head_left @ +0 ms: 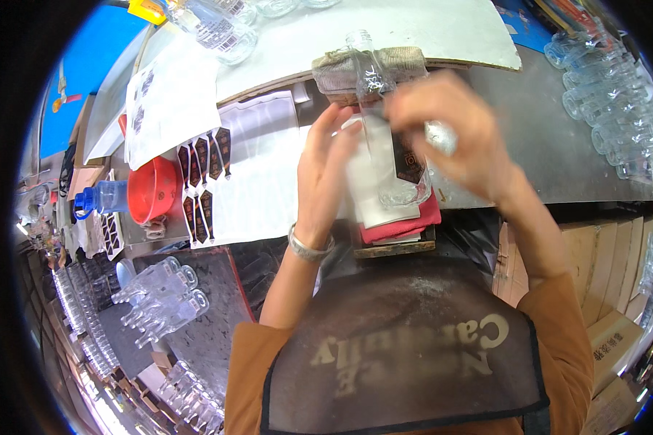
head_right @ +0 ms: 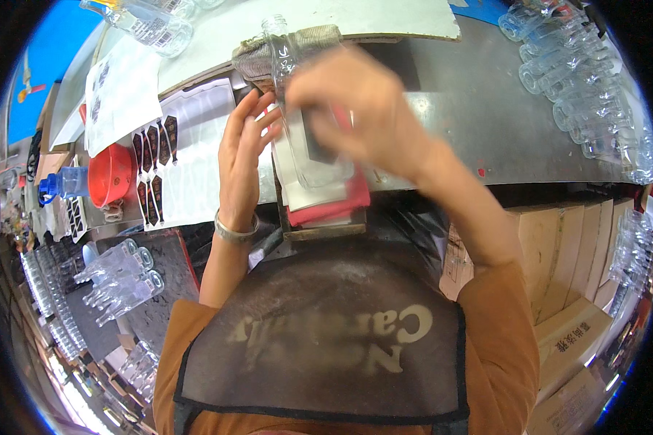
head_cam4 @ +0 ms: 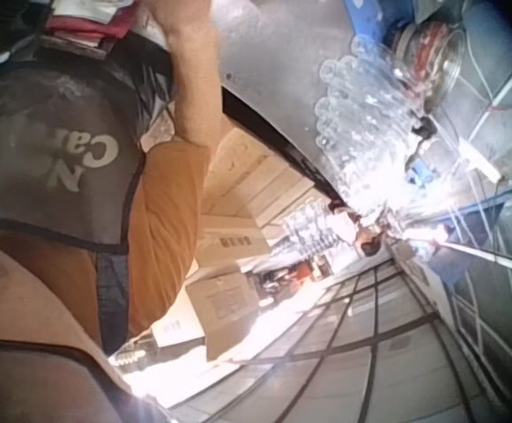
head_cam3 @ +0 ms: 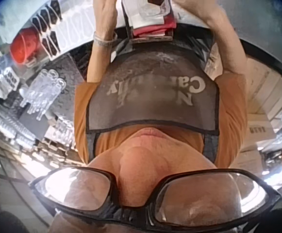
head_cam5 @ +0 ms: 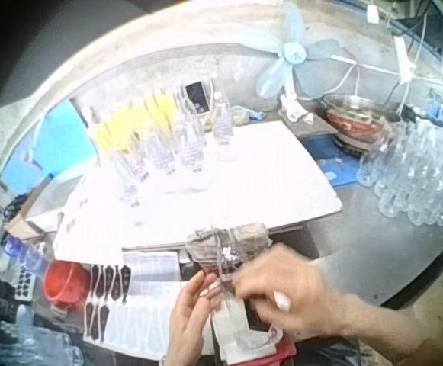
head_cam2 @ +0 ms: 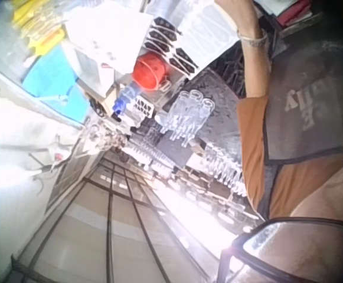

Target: The person repeatedly picks up clear plastic bottles, applies a dark rectangular label to the side, and wipes the surface with a cloth. The person handles the bottles one at a time, rotating them to position the label, then places them on the table.

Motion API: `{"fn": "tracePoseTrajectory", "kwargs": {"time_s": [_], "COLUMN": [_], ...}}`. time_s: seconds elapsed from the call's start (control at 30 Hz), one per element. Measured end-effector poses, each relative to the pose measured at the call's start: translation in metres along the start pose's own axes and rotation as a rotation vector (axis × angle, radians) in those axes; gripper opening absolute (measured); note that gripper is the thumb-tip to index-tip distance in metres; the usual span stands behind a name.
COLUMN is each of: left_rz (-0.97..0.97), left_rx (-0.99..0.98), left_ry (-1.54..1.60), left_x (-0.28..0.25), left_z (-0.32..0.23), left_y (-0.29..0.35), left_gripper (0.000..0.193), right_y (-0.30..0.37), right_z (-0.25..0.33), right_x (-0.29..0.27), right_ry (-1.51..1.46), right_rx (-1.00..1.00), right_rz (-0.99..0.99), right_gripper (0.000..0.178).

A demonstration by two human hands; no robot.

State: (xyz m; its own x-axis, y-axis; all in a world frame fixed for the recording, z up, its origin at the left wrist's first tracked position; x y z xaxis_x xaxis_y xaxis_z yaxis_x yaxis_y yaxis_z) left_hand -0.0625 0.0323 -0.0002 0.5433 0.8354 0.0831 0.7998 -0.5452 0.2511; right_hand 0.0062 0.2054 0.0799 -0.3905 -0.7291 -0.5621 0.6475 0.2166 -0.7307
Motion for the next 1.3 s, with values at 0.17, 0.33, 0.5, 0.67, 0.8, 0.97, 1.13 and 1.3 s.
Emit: {"fn": "tracePoseTrajectory", "kwargs": {"time_s": [0.17, 0.33, 0.5, 0.67, 0.8, 0.97, 1.13, 1.3], "left_rz": [0.167, -0.007, -0.030, 0.257, 0.115, -0.089, -0.136, -0.169], "left_rx": [0.304, 0.460, 0.465, 0.203, 0.106, 0.416, 0.460, 0.449], "left_ry": [-0.438, -0.721, -0.595, 0.043, 0.174, -0.529, -0.671, -0.723], "left_x": [0.005, 0.032, 0.021, 0.024, 0.028, 0.008, 0.011, 0.019], "left_z": [0.001, 0.001, 0.020, 0.008, -0.006, 0.017, 0.026, 0.021], "left_y": [0.038, 0.042, 0.038, 0.031, 0.036, 0.040, 0.039, 0.043], "left_gripper": [0.108, 0.121, 0.117, 0.109, 0.095, 0.095, 0.093, 0.093], "right_y": [0.012, 0.023, 0.073, 0.108, 0.088, 0.073, 0.068, 0.071], "right_z": [0.006, -0.033, 0.044, -0.005, 0.007, 0.021, 0.028, 0.025], "right_x": [-0.001, -0.009, -0.005, 0.014, 0.036, 0.025, 0.027, 0.023], "right_ry": [-0.165, -0.111, -0.531, -0.838, -0.840, -0.286, -0.036, -0.008], "right_rx": [0.186, 0.274, 0.448, 0.972, 1.044, 0.690, 0.725, 0.665], "right_rz": [0.088, -0.149, 0.089, -0.159, -0.038, -0.017, 0.154, 0.133], "right_gripper": [0.021, 0.024, 0.029, 0.042, 0.050, 0.035, 0.028, 0.027]}}
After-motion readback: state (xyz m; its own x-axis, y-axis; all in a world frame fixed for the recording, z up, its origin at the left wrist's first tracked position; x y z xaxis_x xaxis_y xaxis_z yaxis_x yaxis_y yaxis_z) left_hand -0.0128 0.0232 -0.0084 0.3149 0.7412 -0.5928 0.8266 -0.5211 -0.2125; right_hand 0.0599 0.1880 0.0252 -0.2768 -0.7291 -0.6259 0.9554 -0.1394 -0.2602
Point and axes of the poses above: each hand's wrist, its own y-axis away from the middle knuckle, its own x-axis out of the palm, z = x × y, the point moved 5 cm from there along -y, towards the middle knuckle, and after that the axes turned 11 degrees about -x, right-handed, at the moved point
